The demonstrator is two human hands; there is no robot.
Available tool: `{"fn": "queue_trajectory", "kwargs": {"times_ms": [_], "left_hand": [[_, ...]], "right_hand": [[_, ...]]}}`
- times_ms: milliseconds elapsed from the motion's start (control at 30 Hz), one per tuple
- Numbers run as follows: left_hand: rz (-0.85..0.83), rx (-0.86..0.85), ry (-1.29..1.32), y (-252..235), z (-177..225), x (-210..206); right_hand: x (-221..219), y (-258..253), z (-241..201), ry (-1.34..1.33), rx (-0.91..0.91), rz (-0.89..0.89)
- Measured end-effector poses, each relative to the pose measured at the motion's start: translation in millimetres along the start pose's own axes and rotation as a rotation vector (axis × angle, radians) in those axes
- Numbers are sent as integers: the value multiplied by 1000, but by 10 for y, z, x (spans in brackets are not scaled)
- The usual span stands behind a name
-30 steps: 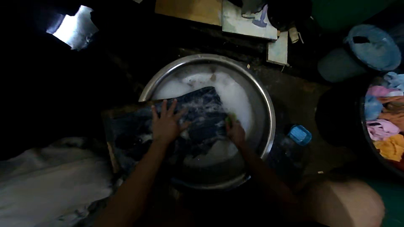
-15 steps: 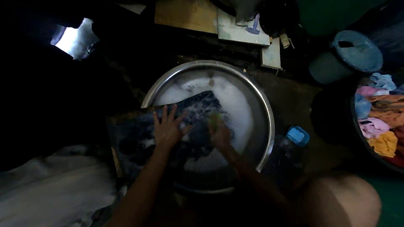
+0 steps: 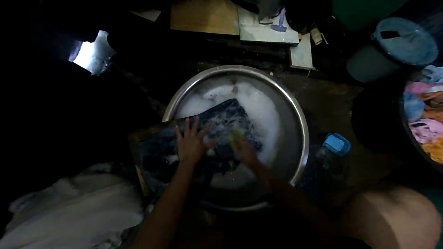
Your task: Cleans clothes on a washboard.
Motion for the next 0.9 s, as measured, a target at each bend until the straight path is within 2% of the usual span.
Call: {"fn": "queue_trajectory", "kwargs": {"times_ms": [67, 100, 133, 167, 233, 267, 300, 333, 367, 433, 467, 500, 533, 600, 633, 667, 733, 800, 833, 867, 900], "left_hand": [[9, 4, -17, -25, 24, -10], [8, 3, -27, 1, 31, -36], [8, 5, -30, 1, 35, -36], [6, 7, -27, -25, 31, -13], [-22, 23, -13, -32, -2, 9], [-23, 23, 12, -10, -12, 1], [-18, 14, 18, 16, -16, -10], [-18, 3, 2, 11, -3, -4], [3, -9, -9, -29, 17, 19], [20, -5, -15, 5, 47, 7], [23, -2, -20, 16, 49, 0], [27, -6, -25, -6, 41, 12], [21, -6, -29, -26, 27, 22], [20, -4, -11, -23, 13, 18], [41, -14, 6, -6, 4, 11], [65, -27, 19, 12, -3, 8], [87, -42, 14, -18, 14, 22], [88, -40, 2, 24, 43, 14], [93, -38, -12, 15, 46, 12], [100, -39, -19, -12, 37, 19], [109, -42, -19, -32, 25, 29]], "right_hand": [[242, -408, 500, 100, -175, 30], [325, -485, 583, 129, -247, 18], [373, -500, 475, 126, -247, 29], [379, -449, 179, 83, -171, 42], [191, -172, -514, -11, 66, -43], [78, -85, -669, -18, 149, -84], [27, -125, -621, -14, 174, -98], [55, -323, -397, -1, 159, -30], [160, -613, -126, 42, 104, 53], [361, -1022, 353, 109, -116, 128], [421, -1098, 437, 103, -198, 156], [446, -1092, 329, 80, -195, 175], [406, -962, 64, 46, -111, 146], [174, -495, -536, -5, 121, -59], [53, -331, -656, 6, 197, -138], [-3, -319, -591, 14, 227, -145], [127, -761, -113, 55, 142, -14], [340, -1165, 345, 106, -69, 86], [431, -1237, 390, 90, -143, 128], [476, -1207, 248, 53, -143, 145], [450, -1056, -46, 14, -70, 111]]}}
Point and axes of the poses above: each hand's wrist, its own y-axis away from the middle knuckle, its own x-axis out of the back of the hand, z = x × y, the point moved 7 cm from there along -y, towards the middle knuckle, and after that the axes turned 11 degrees about z, right-handed, at the moved point
